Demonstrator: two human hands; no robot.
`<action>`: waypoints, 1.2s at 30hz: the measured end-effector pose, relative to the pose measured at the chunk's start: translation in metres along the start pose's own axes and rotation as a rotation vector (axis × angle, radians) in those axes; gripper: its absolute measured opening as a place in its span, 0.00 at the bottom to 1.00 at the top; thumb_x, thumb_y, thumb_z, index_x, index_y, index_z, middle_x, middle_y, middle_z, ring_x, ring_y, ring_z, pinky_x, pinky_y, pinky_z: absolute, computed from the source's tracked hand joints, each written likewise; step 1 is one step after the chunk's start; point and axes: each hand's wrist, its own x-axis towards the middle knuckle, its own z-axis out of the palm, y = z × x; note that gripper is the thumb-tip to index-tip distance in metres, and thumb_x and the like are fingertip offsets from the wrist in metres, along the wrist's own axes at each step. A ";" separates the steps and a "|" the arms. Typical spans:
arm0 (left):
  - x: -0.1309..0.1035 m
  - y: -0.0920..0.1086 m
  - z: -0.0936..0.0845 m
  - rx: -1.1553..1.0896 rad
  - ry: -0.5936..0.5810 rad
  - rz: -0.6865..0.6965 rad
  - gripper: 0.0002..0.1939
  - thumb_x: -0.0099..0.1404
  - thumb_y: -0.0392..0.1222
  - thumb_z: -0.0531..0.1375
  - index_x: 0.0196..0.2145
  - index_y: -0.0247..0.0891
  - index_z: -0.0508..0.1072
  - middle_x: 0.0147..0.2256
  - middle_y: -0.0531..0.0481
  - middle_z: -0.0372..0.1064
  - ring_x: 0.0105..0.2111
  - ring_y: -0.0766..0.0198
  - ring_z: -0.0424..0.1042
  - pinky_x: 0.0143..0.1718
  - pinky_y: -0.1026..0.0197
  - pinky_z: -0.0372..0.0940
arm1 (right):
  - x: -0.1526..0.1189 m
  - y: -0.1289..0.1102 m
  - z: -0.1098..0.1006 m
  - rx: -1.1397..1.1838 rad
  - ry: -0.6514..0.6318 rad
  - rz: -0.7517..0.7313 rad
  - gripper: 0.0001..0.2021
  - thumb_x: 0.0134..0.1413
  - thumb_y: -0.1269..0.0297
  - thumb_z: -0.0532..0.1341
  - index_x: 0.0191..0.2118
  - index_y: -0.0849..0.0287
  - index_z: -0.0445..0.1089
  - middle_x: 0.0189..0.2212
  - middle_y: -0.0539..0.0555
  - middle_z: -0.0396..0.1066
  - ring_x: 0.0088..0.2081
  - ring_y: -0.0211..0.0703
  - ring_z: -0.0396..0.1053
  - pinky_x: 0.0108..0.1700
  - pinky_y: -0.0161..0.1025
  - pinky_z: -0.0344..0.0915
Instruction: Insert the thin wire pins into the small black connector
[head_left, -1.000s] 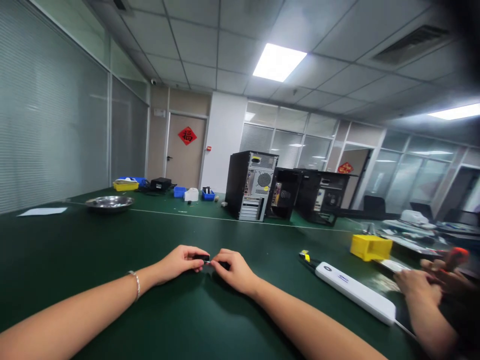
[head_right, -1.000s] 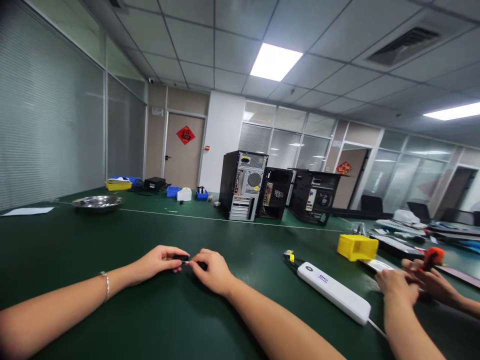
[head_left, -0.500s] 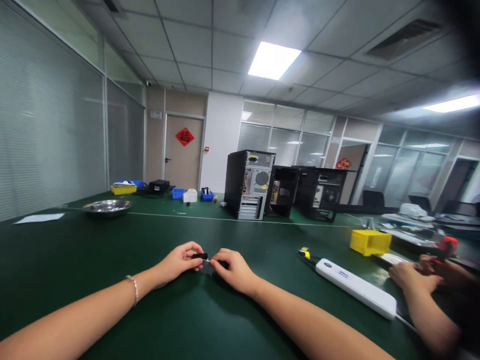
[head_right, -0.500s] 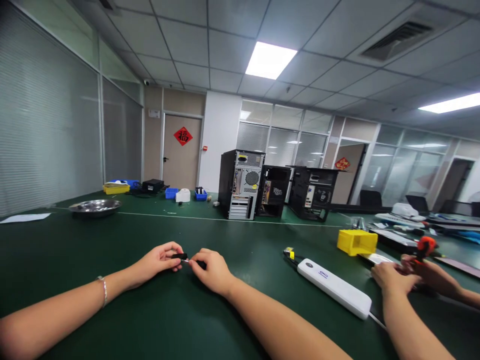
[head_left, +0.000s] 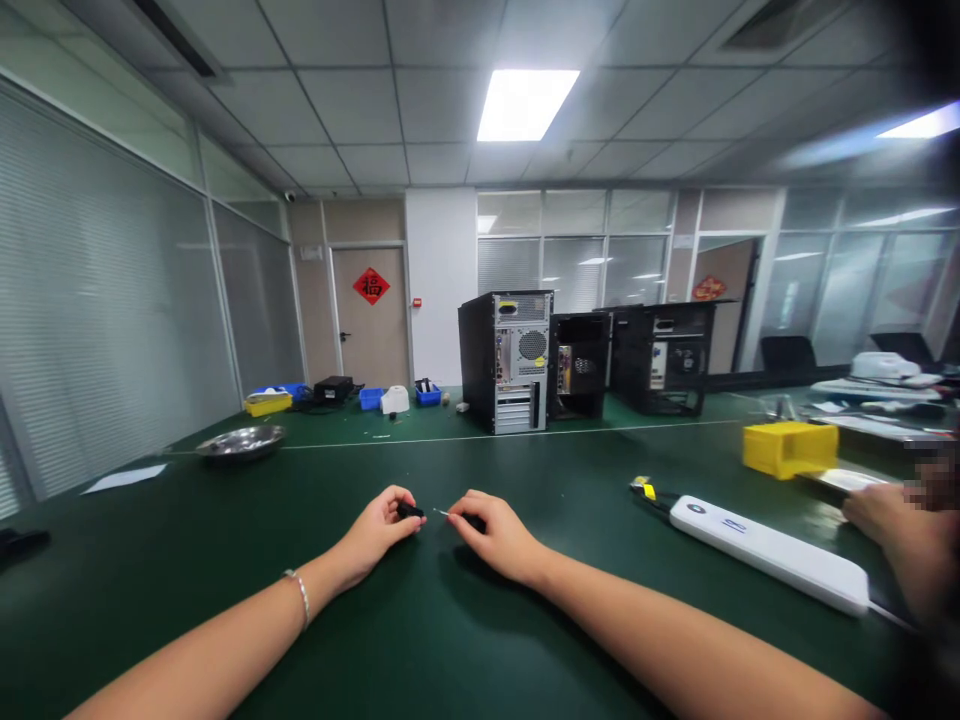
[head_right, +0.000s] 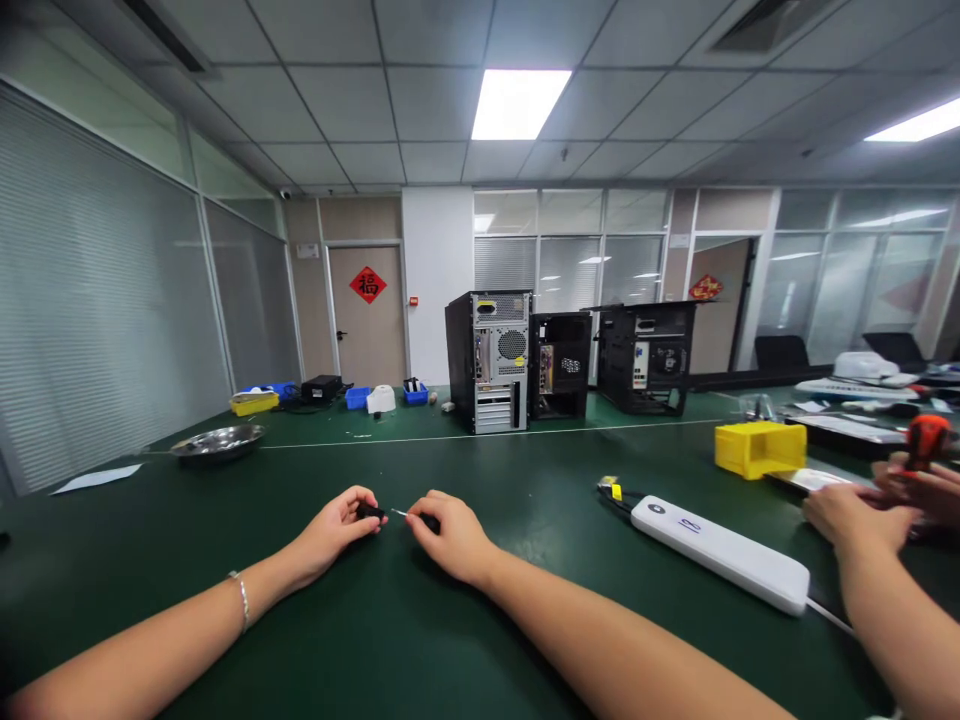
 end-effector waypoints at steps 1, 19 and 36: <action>0.000 0.000 0.000 0.024 0.008 0.003 0.18 0.51 0.45 0.68 0.35 0.38 0.66 0.33 0.52 0.69 0.38 0.60 0.71 0.42 0.59 0.64 | 0.000 0.000 0.000 0.005 0.006 -0.001 0.09 0.60 0.64 0.56 0.36 0.58 0.74 0.31 0.53 0.70 0.34 0.39 0.67 0.39 0.36 0.63; -0.006 0.017 0.005 0.283 -0.105 -0.015 0.28 0.61 0.51 0.58 0.56 0.35 0.67 0.35 0.48 0.70 0.34 0.62 0.66 0.40 0.57 0.63 | -0.003 0.002 0.000 -0.041 -0.049 -0.039 0.14 0.60 0.62 0.58 0.51 0.52 0.71 0.36 0.53 0.70 0.36 0.39 0.68 0.41 0.35 0.64; -0.005 0.012 0.000 0.448 -0.157 0.160 0.19 0.63 0.46 0.57 0.48 0.37 0.75 0.41 0.45 0.73 0.32 0.63 0.69 0.39 0.59 0.64 | -0.004 0.000 0.000 -0.084 -0.075 -0.070 0.09 0.56 0.64 0.60 0.42 0.55 0.74 0.36 0.53 0.72 0.38 0.41 0.69 0.41 0.36 0.63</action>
